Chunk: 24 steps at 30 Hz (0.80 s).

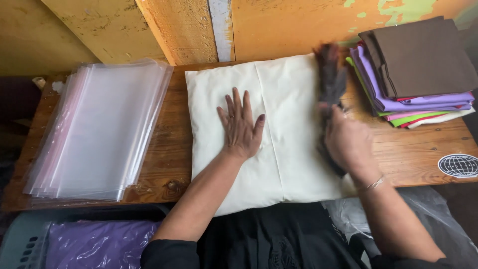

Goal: The person is smoothing out a white pillow with their hands and then using a duster to brush off any lint or debris.

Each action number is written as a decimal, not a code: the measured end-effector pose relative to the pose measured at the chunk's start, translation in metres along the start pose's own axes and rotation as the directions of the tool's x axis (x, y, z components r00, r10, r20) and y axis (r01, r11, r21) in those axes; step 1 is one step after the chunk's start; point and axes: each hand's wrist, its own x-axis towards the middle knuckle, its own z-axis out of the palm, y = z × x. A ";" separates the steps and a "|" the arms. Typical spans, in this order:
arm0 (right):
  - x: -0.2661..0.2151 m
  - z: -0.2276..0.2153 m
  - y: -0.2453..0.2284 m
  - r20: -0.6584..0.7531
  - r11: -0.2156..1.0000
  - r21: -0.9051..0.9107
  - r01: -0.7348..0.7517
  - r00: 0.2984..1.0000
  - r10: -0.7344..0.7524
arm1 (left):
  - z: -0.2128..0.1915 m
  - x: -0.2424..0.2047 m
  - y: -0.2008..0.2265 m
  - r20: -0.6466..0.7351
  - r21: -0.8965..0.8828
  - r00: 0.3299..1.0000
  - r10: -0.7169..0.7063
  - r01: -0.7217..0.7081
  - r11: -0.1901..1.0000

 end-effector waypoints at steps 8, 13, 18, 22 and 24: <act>-0.070 -0.002 -0.094 0.118 0.874 0.219 0.433 0.878 -0.464 | 0.007 0.002 -0.021 -0.315 -0.177 0.947 0.070 -0.130 0.976; -0.016 -0.018 0.000 0.097 0.985 -0.040 0.170 0.981 -0.165 | 0.008 0.002 -0.015 -0.270 -0.199 0.961 0.062 -0.119 0.973; -0.022 0.001 0.023 -0.067 0.995 -0.073 -0.071 0.996 0.066 | 0.009 0.001 -0.009 -0.219 -0.179 0.976 -0.006 -0.034 0.983; -0.076 -0.022 -0.065 -0.151 0.986 -0.006 0.166 0.975 -0.165 | 0.017 0.004 -0.017 -0.290 -0.207 0.957 0.033 -0.097 0.974; -0.100 -0.002 -0.096 -0.162 0.829 0.204 0.522 0.853 -0.497 | 0.013 0.005 -0.016 -0.305 -0.160 0.951 0.041 -0.094 0.983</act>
